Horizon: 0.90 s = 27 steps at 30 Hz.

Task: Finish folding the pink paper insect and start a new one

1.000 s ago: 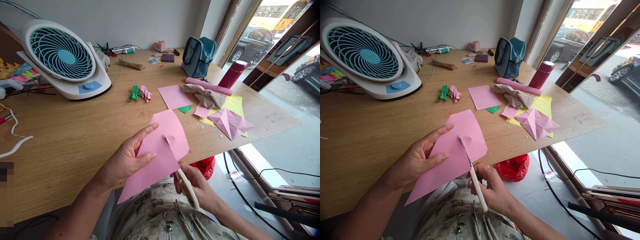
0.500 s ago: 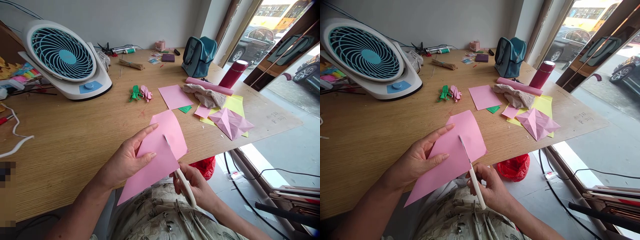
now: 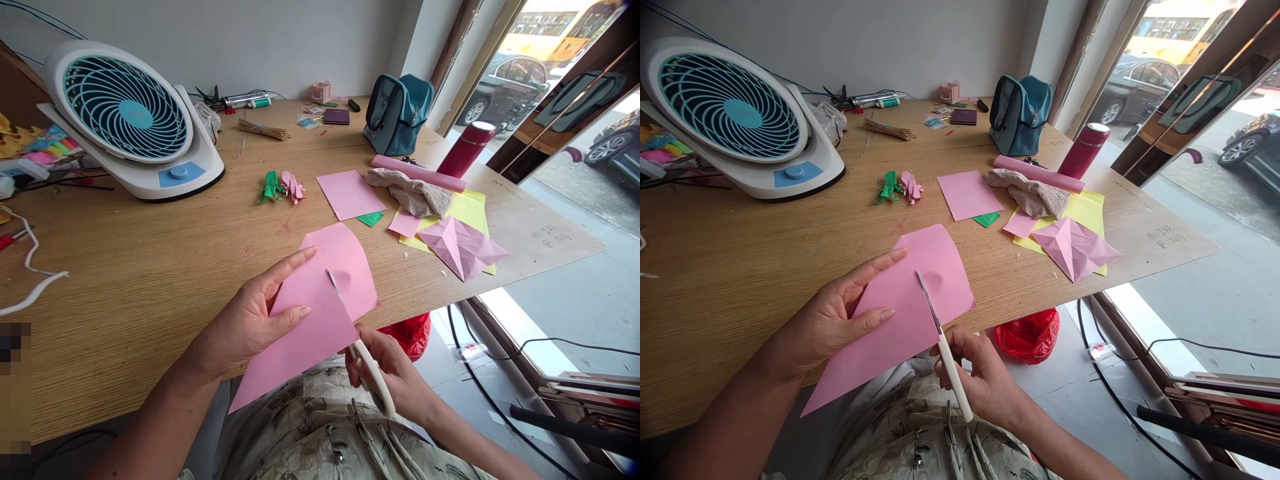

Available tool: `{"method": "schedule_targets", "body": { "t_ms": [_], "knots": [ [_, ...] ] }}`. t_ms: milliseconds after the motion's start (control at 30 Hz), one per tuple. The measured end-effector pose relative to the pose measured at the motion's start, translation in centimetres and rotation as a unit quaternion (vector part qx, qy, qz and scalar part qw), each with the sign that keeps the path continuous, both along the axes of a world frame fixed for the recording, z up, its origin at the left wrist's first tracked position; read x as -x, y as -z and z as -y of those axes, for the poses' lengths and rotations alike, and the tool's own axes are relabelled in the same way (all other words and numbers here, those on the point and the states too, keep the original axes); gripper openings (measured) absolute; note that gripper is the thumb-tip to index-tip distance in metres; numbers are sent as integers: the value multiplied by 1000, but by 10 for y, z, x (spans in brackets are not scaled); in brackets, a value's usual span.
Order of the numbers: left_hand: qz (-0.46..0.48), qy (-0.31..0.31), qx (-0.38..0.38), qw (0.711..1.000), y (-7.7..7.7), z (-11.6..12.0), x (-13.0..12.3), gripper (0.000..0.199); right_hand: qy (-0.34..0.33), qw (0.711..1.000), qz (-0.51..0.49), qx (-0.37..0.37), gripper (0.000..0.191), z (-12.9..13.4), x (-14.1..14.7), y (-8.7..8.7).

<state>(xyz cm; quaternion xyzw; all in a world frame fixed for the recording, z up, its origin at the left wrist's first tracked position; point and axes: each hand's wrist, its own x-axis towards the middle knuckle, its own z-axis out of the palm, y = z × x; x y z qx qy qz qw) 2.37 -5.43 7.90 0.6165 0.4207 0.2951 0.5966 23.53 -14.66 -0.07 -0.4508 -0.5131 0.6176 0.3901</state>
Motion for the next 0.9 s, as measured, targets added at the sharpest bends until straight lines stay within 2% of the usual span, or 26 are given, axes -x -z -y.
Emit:
{"method": "schedule_targets", "body": {
  "t_ms": [300, 467, 667, 800, 900],
  "knots": [
    [-8, -8, -26, 1000, -1, 0, 0, 73, 9, 1000, -13, -10, 43, 0, 2, 3],
    [-21, -8, -66, 998, 0, -3, 4, 73, -24, 999, -17, 20, 45, 4, -3, 6],
    [-39, -40, -92, 994, -4, -9, 17, 74, -143, 988, 8, 60, 47, 18, -39, 3],
    [-43, -57, -100, 992, -5, -11, 21, 76, -162, 984, -3, 77, 54, 20, -65, -10],
    [-47, -43, -99, 993, -4, -9, 21, 76, -154, 986, -18, 64, 57, 13, -67, -17]
  ]
}}
